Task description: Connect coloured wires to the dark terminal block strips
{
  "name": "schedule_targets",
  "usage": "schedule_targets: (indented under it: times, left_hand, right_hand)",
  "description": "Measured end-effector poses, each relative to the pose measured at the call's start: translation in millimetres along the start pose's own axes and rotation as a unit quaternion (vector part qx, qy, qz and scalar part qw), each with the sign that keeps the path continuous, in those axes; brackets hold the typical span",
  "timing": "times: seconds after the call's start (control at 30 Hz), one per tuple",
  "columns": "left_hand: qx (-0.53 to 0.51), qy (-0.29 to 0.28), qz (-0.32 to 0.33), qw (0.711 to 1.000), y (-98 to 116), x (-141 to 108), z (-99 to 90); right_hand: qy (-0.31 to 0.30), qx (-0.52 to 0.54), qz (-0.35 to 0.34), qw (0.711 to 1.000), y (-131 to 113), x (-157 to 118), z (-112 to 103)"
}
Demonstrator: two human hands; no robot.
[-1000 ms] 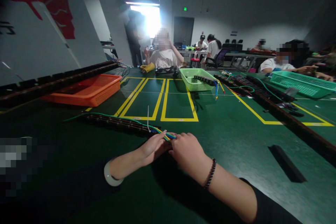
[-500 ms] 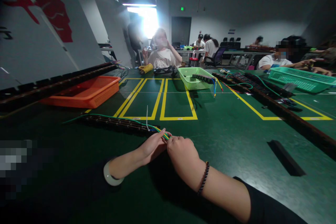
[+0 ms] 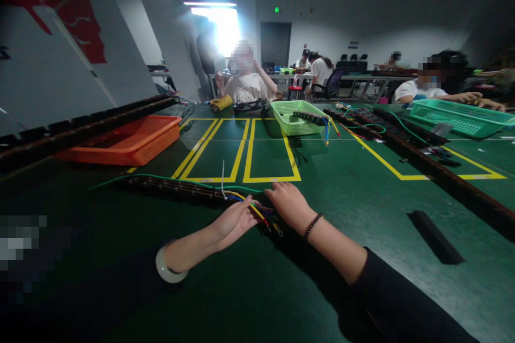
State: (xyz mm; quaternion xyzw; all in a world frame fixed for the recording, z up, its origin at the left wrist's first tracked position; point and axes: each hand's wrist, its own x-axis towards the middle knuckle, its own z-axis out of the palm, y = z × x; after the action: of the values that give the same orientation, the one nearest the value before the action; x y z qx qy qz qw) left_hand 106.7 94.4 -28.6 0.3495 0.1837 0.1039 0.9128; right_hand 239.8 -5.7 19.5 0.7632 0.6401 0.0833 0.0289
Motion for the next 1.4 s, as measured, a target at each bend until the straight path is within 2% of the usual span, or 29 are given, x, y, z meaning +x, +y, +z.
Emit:
schedule_targets:
  times: [0.1,0.17,0.33,0.47,0.7,0.9,1.07,1.2,1.4]
  left_hand:
    - [-0.003,0.001,-0.004,1.0,-0.1,1.4,-2.3]
    - [-0.003,0.005,-0.009,1.0,0.9,1.0,-1.7]
    - [-0.005,-0.015,-0.012,1.0,2.6,-0.4,-0.4]
    - [0.008,-0.011,-0.014,1.0,0.2,2.3,-4.1]
    - [-0.002,-0.01,-0.029,1.0,2.3,1.8,-0.1]
    - [0.014,-0.018,-0.05,0.998,6.7,-2.1,3.1]
    - [0.017,-0.009,-0.045,0.999,6.3,-4.1,3.6]
    - [0.018,-0.011,-0.048,0.999,5.5,-6.2,4.9]
    - [0.016,-0.038,-0.075,0.996,7.4,-7.7,1.9]
  right_hand:
    - [-0.013,0.01,-0.023,1.0,0.9,2.3,9.2]
    - [-0.01,0.008,-0.022,1.0,0.9,2.6,7.9]
    - [0.01,0.034,0.033,0.999,-7.9,-3.4,-21.8]
    - [0.001,0.041,0.008,0.999,-25.8,-15.6,-41.0]
    - [-0.013,-0.017,-0.032,0.999,-41.3,-20.4,-19.1]
    - [-0.04,-0.007,-0.009,0.999,-38.1,-19.2,-24.0]
    - [-0.025,0.0,0.031,0.999,-27.3,-18.6,-37.5]
    - [-0.015,0.02,0.03,0.999,-17.5,-17.8,-40.9]
    - [-0.055,0.097,0.009,0.994,-5.1,-14.3,-33.4]
